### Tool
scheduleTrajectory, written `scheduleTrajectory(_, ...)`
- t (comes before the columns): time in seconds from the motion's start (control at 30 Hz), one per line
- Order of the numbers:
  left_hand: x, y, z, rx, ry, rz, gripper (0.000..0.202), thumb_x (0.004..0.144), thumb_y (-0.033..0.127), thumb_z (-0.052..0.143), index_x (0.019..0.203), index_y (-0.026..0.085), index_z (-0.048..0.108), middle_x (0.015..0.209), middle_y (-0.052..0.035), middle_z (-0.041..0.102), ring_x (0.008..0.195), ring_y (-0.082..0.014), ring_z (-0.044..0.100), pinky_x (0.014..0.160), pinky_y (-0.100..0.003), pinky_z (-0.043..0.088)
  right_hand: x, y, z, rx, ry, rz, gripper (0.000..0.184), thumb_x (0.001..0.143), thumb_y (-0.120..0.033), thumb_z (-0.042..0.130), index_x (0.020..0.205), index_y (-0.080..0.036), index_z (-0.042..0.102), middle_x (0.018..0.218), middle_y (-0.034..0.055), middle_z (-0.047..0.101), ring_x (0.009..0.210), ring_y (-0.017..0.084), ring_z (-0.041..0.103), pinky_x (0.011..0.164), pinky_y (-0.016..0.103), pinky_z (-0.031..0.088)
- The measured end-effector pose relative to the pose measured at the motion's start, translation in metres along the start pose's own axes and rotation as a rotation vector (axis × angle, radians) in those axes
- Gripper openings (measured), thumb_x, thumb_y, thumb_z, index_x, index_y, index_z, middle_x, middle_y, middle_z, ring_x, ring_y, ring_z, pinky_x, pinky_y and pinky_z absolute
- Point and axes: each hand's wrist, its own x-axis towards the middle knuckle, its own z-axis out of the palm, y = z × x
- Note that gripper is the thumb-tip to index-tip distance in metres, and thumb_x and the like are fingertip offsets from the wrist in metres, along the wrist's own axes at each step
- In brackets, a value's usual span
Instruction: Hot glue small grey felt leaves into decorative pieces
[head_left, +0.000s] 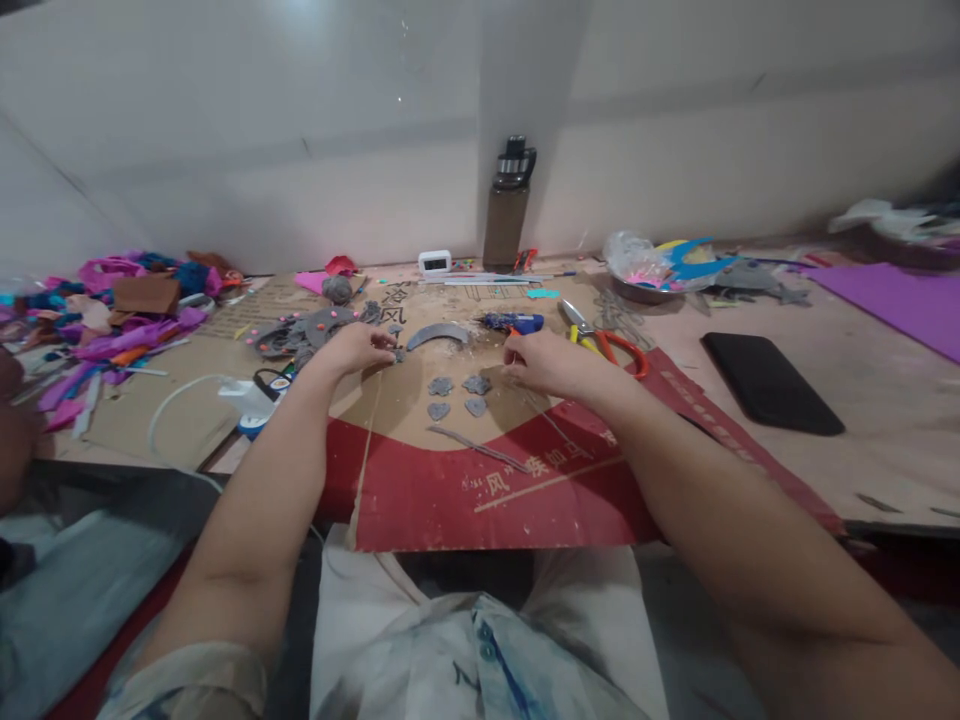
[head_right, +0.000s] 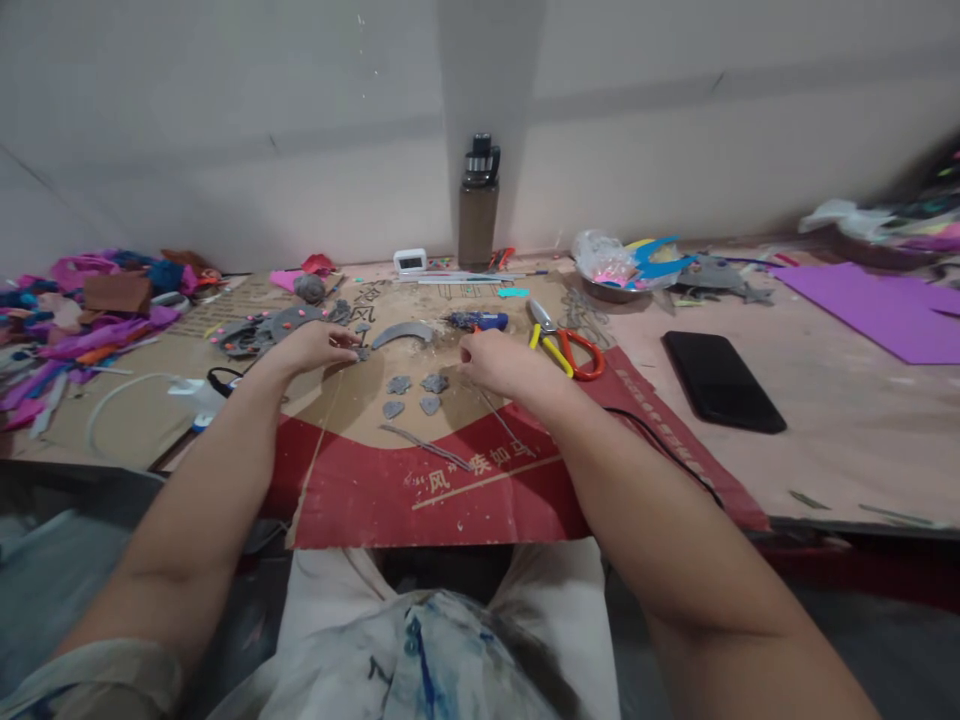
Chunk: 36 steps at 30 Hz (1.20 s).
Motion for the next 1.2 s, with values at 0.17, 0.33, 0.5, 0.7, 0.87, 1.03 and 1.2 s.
scheduleTrajectory(0.17,-0.003,0.006,0.0,0.003,-0.11,0.021,0.024,0.056,0.022,0.072,0.079,0.021,0.075,0.074,-0.003,0.072,0.068,-0.0173,0.06,0.065,-0.026,0.041,0.001,0.001,0.002,0.002,-0.007,-0.006,0.017,0.083,-0.028,0.052,0.089,-0.016,0.063,0.085,0.0094,0.068,0.078,0.02,0.061,0.063,0.027,0.039)
scheduleTrajectory(0.33,-0.007,0.015,-0.002,0.045,-0.23,0.1,0.027,0.058,0.029,0.073,0.083,0.021,0.075,0.072,-0.0015,0.07,0.065,-0.0157,0.058,0.06,-0.024,0.038,0.003,0.004,0.005,-0.011,-0.033,-0.009,0.017,0.082,-0.028,0.052,0.088,-0.017,0.063,0.085,0.009,0.068,0.078,0.02,0.061,0.062,0.027,0.038)
scheduleTrajectory(0.5,-0.009,0.024,0.002,0.118,-0.335,0.182,0.03,0.059,0.037,0.074,0.086,0.022,0.073,0.078,-0.0018,0.07,0.069,-0.0163,0.06,0.06,-0.023,0.038,0.004,0.004,0.005,-0.003,-0.043,-0.007,0.014,0.083,-0.028,0.053,0.087,-0.017,0.061,0.086,0.0091,0.068,0.079,0.019,0.061,0.062,0.026,0.037)
scheduleTrajectory(0.7,-0.014,0.026,-0.003,0.124,-0.411,0.179,0.035,0.061,0.044,0.073,0.087,0.022,0.071,0.079,-0.0023,0.07,0.071,-0.0173,0.061,0.06,-0.023,0.039,0.004,0.005,0.007,-0.001,-0.046,0.004,0.014,0.082,-0.029,0.054,0.087,-0.018,0.061,0.086,0.0085,0.068,0.079,0.019,0.061,0.062,0.026,0.037)
scheduleTrajectory(0.87,-0.004,0.013,-0.007,0.0,-0.037,0.048,0.029,0.077,0.045,0.059,0.084,0.02,0.071,0.067,-0.0023,0.067,0.059,-0.0146,0.055,0.058,-0.024,0.039,0.005,0.006,0.008,-0.007,-0.038,-0.014,0.015,0.083,-0.03,0.054,0.087,-0.017,0.062,0.085,0.0089,0.068,0.079,0.02,0.061,0.062,0.027,0.037)
scheduleTrajectory(1.03,0.024,-0.013,0.01,0.029,0.334,-0.106,0.025,0.081,0.028,0.054,0.091,0.014,0.072,0.091,-0.01,0.072,0.083,-0.0209,0.062,0.076,-0.029,0.044,0.007,0.007,0.011,0.007,-0.029,-0.039,0.013,0.082,-0.028,0.055,0.086,-0.017,0.062,0.084,0.008,0.068,0.078,0.019,0.061,0.063,0.026,0.038)
scheduleTrajectory(1.2,0.043,-0.021,0.027,0.036,0.283,-0.051,0.022,0.077,0.021,0.058,0.091,0.015,0.073,0.097,-0.0122,0.071,0.095,-0.0233,0.062,0.088,-0.03,0.043,0.011,0.01,0.017,0.022,-0.029,-0.039,0.013,0.081,-0.03,0.056,0.083,-0.018,0.061,0.082,0.0065,0.068,0.076,0.018,0.061,0.062,0.025,0.038)
